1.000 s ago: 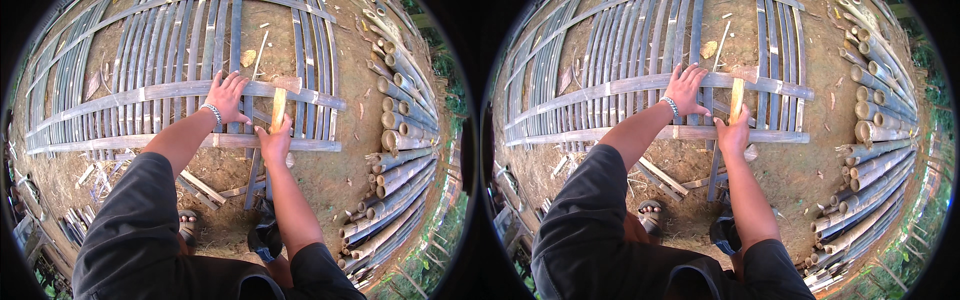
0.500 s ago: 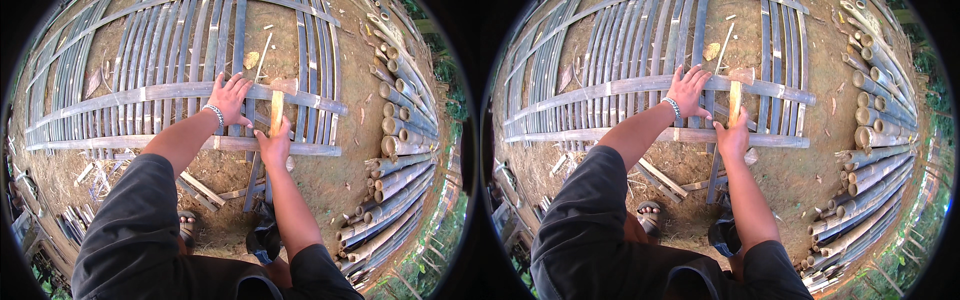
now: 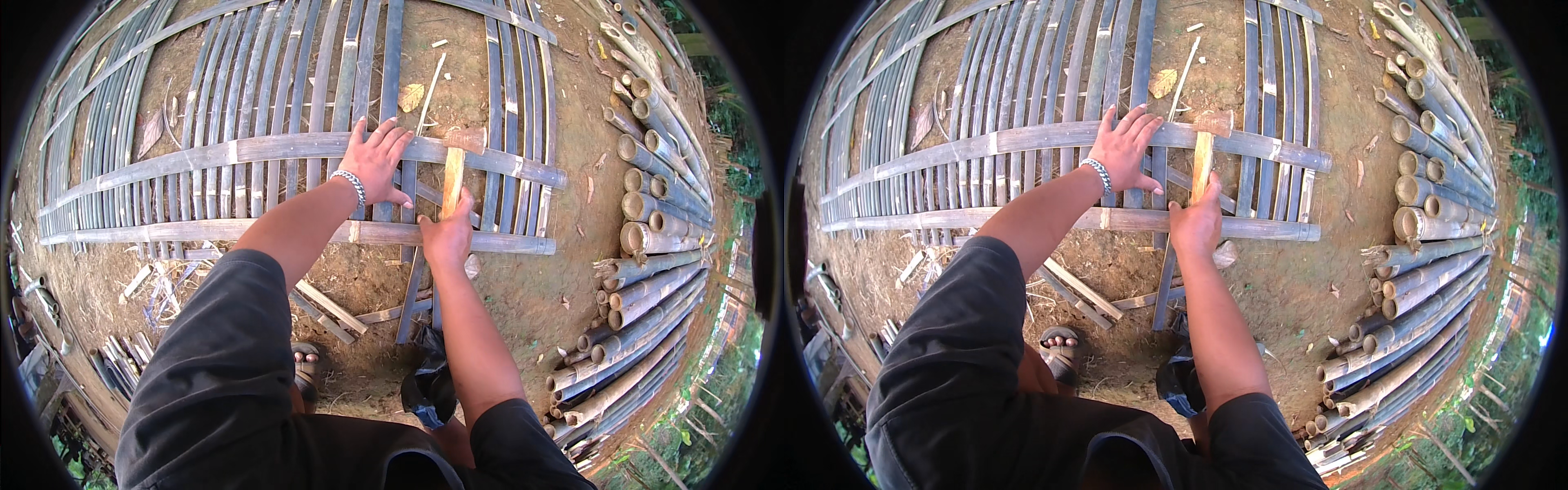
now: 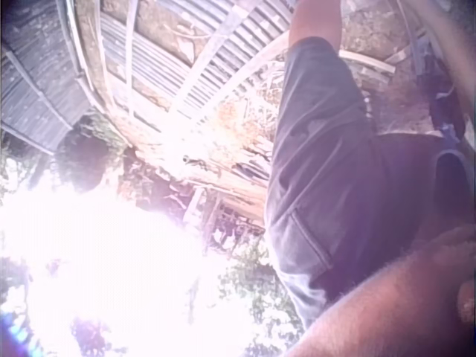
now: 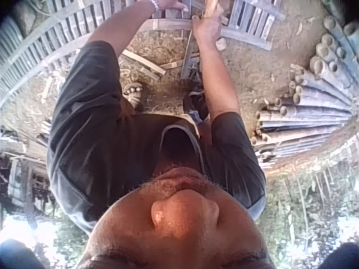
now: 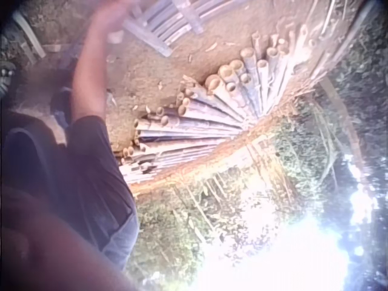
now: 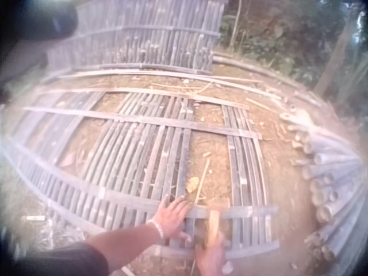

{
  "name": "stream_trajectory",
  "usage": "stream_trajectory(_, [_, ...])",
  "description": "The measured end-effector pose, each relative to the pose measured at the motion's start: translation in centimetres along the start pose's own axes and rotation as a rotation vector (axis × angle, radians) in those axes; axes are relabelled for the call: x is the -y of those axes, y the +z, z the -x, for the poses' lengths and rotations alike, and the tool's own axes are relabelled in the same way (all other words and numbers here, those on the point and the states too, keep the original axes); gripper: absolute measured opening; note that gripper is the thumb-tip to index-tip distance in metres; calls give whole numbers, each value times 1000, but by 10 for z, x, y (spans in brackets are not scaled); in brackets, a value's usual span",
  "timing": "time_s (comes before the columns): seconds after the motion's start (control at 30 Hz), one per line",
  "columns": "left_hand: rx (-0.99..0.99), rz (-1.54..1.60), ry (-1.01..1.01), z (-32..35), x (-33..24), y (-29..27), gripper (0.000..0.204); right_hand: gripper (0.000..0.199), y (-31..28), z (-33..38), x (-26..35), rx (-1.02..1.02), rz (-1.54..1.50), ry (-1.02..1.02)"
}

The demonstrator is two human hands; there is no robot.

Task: The person assembles a bamboo lattice structure on the ground by positioning horizontal bamboo strips across a vertical frame and hammering small wooden pegs or nails into the joints.

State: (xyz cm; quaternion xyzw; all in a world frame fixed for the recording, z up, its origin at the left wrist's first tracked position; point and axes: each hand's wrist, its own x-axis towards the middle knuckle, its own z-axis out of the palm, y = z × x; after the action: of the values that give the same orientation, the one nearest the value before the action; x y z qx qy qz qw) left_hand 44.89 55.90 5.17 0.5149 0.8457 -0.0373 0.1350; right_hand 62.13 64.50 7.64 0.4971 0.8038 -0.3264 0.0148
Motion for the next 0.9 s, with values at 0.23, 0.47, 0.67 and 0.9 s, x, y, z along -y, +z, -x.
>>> stream_trajectory(0.23, [-9, -5, -5, -2, 0, 3, 133, 94, 3, 0, -2, -11, 22, -29])
stream_trajectory(0.47, [-26, 29, -1, -1, 2, 4, 132, 99, 7, -1, -7, -41, 43, -67])
stream_trajectory(0.67, [-25, 51, -16, -2, 0, 2, 132, 97, 10, -4, -8, -28, 65, -54])
stream_trajectory(0.9, [-38, 62, -20, -2, 1, 5, 133, 94, 9, -4, -9, -28, 39, -81])
